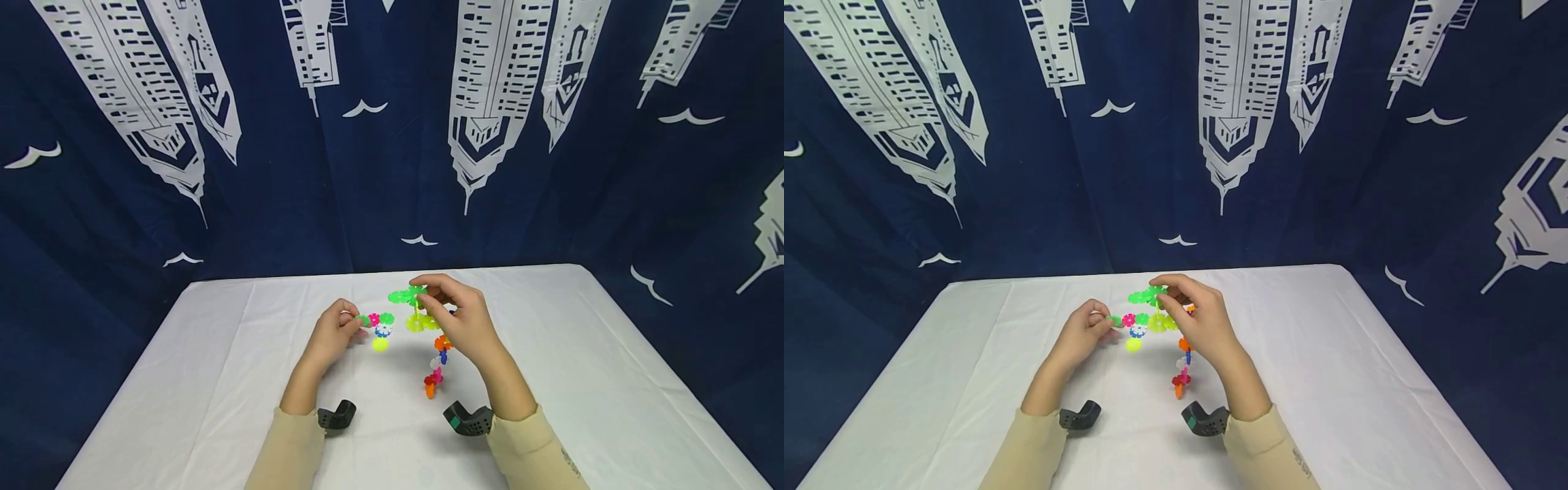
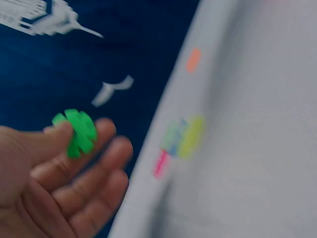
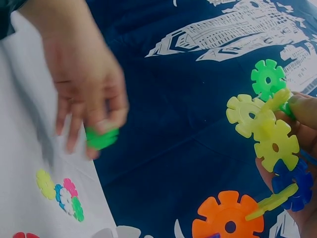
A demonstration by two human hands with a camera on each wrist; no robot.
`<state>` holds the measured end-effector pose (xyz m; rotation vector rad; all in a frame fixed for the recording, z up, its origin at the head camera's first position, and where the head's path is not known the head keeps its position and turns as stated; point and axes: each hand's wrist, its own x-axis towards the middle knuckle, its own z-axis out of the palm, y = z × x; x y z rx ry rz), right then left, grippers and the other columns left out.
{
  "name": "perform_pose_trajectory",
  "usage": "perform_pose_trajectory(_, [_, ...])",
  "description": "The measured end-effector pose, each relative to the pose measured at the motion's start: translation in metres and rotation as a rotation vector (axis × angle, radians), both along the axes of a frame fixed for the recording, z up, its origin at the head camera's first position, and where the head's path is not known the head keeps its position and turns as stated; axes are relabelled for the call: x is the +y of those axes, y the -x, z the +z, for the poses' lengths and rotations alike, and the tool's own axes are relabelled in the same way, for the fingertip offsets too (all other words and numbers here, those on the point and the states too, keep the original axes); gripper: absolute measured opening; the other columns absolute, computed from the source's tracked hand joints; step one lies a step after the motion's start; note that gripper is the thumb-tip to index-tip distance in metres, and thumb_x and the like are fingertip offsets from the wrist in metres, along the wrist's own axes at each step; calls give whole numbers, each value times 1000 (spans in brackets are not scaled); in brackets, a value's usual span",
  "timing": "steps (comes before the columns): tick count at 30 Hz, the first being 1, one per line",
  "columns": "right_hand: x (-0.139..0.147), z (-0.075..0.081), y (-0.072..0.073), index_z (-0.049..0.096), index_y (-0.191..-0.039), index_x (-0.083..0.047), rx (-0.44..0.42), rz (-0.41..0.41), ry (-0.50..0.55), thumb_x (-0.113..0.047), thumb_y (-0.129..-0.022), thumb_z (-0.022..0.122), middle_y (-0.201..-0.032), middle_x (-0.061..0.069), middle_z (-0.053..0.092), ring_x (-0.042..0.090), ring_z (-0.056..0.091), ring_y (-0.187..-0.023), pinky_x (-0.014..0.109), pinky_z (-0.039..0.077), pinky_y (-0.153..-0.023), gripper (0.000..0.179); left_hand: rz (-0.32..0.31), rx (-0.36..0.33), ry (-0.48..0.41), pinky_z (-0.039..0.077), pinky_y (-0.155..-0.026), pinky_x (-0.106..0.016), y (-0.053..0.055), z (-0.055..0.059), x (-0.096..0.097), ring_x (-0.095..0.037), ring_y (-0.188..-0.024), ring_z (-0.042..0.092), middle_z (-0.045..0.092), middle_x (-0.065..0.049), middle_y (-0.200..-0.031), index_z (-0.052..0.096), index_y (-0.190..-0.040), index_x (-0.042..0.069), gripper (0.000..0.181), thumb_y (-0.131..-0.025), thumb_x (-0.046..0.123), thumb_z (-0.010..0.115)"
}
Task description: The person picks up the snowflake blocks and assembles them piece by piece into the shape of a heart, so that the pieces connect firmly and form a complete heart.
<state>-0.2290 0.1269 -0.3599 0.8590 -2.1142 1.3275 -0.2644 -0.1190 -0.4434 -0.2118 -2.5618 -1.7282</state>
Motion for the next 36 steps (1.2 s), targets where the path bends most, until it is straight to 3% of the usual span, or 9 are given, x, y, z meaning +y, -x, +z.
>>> perform_pose_trajectory(3, [0,0,-1,71,-112,-12,11,-13,-9,-4,-93,69,-78,2,65,8,60,-68,19,56,-69,21,-48,39,-155,61,-66,-32,-6,20,5,-27,-77,76,76,-19,-93,53,-107,6,12,-98,5,61])
perform_pose_trajectory(7, [0,2,-2,71,-112,-12,21,-11,-15,-4,-93,69,-82,1,68,9,61,-70,19,57,-72,21,-121,155,-332,63,-66,-38,-19,47,12,-29,-73,75,75,-22,-95,52,-108,5,15,-97,6,63])
perform_pose_trajectory(10, [-1,3,-3,71,-113,-11,32,-1,-21,-3,-93,68,-85,3,70,10,62,-71,19,57,-75,22,-150,212,-434,63,-71,-42,-28,61,17,-24,-72,76,75,-20,-93,52,-107,0,18,-95,4,65])
perform_pose_trajectory(13, [-2,3,-3,71,-113,-10,44,4,-30,-3,-92,69,-85,2,70,10,62,-72,20,58,-76,22,-170,219,-491,63,-76,-44,-34,69,21,-19,-75,76,71,-10,-89,53,-110,-6,23,-93,1,67])
perform_pose_trajectory(19, [-1,3,-4,71,-112,-11,42,-17,-28,-3,-91,70,-84,0,69,9,62,-72,21,58,-76,22,-190,222,-523,63,-78,-41,-43,78,25,-17,-77,76,65,-4,-90,56,-112,-8,25,-91,-3,68])
perform_pose_trajectory(26, [-1,3,-2,71,-112,-11,56,-24,-21,-3,-91,70,-83,0,69,10,63,-71,20,58,-75,22,-184,257,-483,63,-76,-38,-45,82,28,-14,-76,75,66,-2,-95,58,-111,-7,23,-90,-4,67])
perform_pose_trajectory(36, [-3,0,0,74,-109,-8,-2,8,-5,-5,-90,72,-88,3,71,9,62,-76,17,56,-74,20,-157,308,-462,63,-75,-37,-49,84,36,-12,-74,74,64,-22,-98,60,-108,-6,19,-90,-5,68])
